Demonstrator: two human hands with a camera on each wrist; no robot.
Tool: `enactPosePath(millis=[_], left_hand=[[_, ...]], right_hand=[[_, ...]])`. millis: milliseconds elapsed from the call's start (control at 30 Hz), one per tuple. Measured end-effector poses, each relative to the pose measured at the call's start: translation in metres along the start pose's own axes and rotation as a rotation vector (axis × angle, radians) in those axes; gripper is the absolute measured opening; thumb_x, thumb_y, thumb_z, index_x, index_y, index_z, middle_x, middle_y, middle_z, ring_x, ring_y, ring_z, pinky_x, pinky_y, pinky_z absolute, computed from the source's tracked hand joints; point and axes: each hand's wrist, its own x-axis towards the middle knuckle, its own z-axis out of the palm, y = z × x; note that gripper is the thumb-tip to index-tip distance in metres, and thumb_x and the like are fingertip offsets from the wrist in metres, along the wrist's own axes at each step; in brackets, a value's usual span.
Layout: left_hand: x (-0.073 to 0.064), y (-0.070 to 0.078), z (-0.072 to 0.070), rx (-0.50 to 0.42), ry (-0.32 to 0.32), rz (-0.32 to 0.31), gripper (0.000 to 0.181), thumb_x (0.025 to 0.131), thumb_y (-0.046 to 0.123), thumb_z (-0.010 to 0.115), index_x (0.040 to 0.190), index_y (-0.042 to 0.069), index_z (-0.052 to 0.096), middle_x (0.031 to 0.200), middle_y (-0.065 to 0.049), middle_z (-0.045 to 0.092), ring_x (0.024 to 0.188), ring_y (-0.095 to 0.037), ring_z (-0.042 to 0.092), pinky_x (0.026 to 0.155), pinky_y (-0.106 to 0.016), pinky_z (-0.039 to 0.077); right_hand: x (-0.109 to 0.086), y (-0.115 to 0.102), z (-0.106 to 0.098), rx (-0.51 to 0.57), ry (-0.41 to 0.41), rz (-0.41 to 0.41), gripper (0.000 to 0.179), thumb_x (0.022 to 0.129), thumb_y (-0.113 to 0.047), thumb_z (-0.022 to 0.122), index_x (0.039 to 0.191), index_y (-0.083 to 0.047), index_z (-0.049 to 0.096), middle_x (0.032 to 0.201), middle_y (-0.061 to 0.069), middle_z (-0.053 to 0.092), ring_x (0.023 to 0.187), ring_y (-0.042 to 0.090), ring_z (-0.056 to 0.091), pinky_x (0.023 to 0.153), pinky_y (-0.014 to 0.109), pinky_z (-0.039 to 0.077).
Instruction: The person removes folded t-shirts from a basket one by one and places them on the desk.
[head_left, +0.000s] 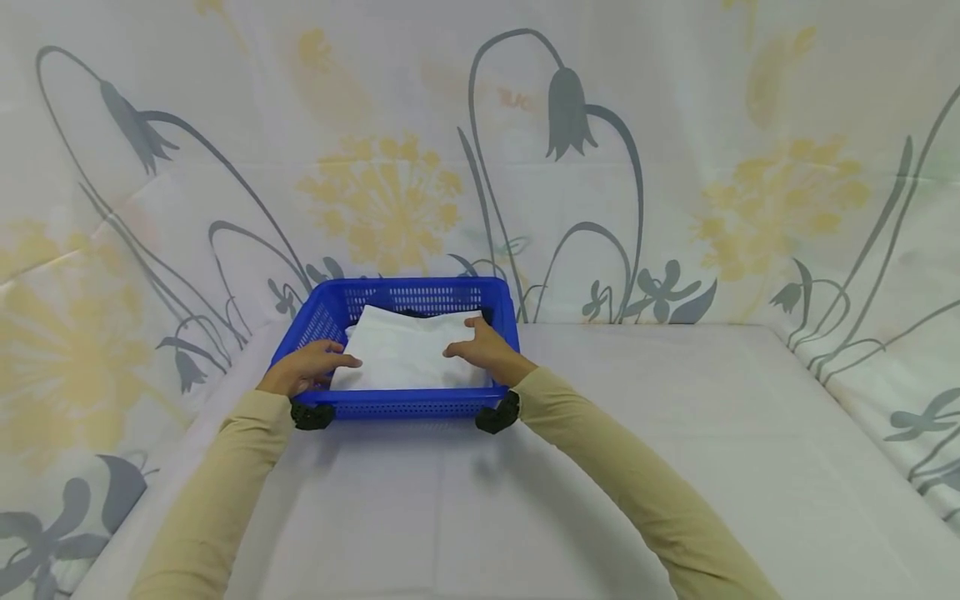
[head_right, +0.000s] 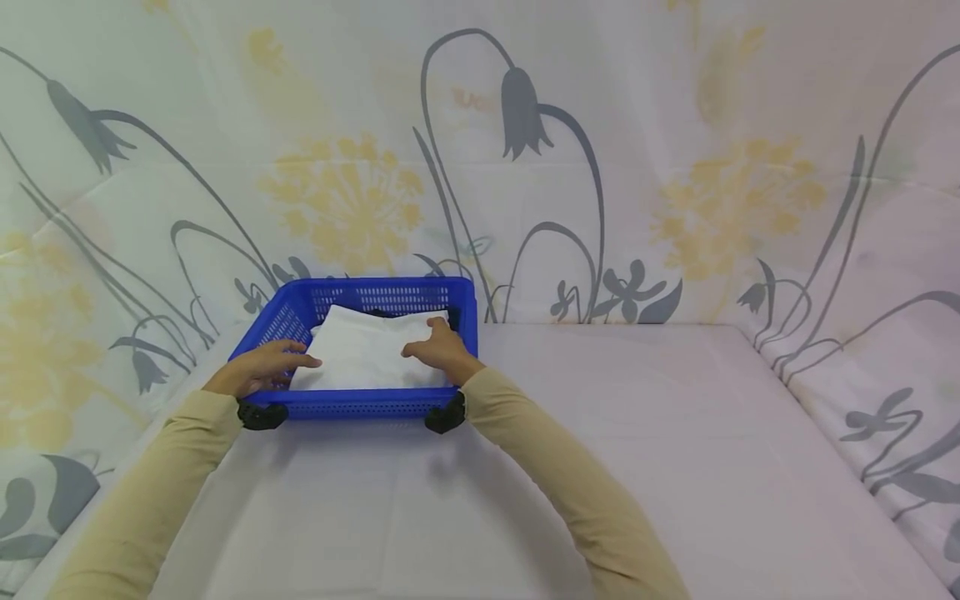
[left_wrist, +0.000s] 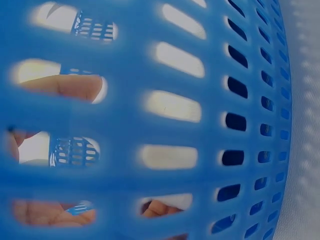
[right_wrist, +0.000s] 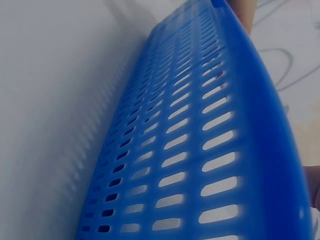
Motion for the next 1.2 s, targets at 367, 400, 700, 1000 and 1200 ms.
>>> enactPosePath(millis=[367, 400, 700, 1000, 1200], left_hand=[[0.004, -0.001, 0.000, -0.041, 0.010, 0.022, 0.076, 0.094, 0.020, 0.061, 0.149, -0.009, 0.017, 0.150, -0.031, 0.022, 0.131, -0.047, 0.032, 0.103, -0.052, 0.034], [0.004, -0.001, -0.001, -0.042, 0.009, 0.023, 0.076, 0.094, 0.020, 0.061, 0.149, -0.009, 0.017, 0.149, -0.031, 0.022, 0.131, -0.047, 0.032, 0.104, -0.052, 0.034], [0.003, -0.001, -0.001, -0.074, -0.004, 0.045, 0.079, 0.094, 0.016, 0.061, 0.151, -0.006, 0.011, 0.153, -0.032, 0.012, 0.134, -0.050, 0.025, 0.105, -0.057, 0.029], [0.002, -0.002, -0.003, -0.134, -0.013, 0.090, 0.080, 0.092, 0.006, 0.061, 0.154, 0.000, 0.010, 0.154, -0.033, 0.007, 0.136, -0.053, 0.016, 0.104, -0.062, 0.025], [0.000, -0.003, -0.003, -0.176, -0.045, 0.147, 0.082, 0.092, 0.000, 0.058, 0.156, 0.006, 0.008, 0.155, -0.030, 0.003, 0.137, -0.051, 0.017, 0.103, -0.064, 0.025]], right_hand=[[0.005, -0.002, -0.006, 0.142, -0.102, 0.045, 0.085, 0.086, -0.014, 0.070, 0.153, -0.005, 0.018, 0.157, 0.018, 0.016, 0.141, 0.032, 0.021, 0.112, 0.044, 0.019], [0.006, -0.003, -0.006, 0.150, -0.109, 0.048, 0.086, 0.086, -0.013, 0.070, 0.153, -0.006, 0.017, 0.158, 0.018, 0.014, 0.142, 0.032, 0.020, 0.112, 0.044, 0.019], [0.009, -0.001, -0.002, 0.114, -0.099, 0.054, 0.086, 0.085, -0.015, 0.071, 0.153, -0.007, 0.020, 0.158, 0.016, 0.013, 0.142, 0.031, 0.017, 0.113, 0.045, 0.018], [0.011, 0.000, -0.001, 0.091, -0.104, 0.049, 0.083, 0.085, -0.017, 0.071, 0.152, -0.007, 0.024, 0.157, 0.016, 0.018, 0.142, 0.032, 0.019, 0.112, 0.047, 0.018], [0.011, -0.001, 0.000, 0.069, -0.112, 0.036, 0.081, 0.084, -0.017, 0.071, 0.152, -0.006, 0.027, 0.156, 0.016, 0.021, 0.141, 0.033, 0.021, 0.111, 0.048, 0.021]])
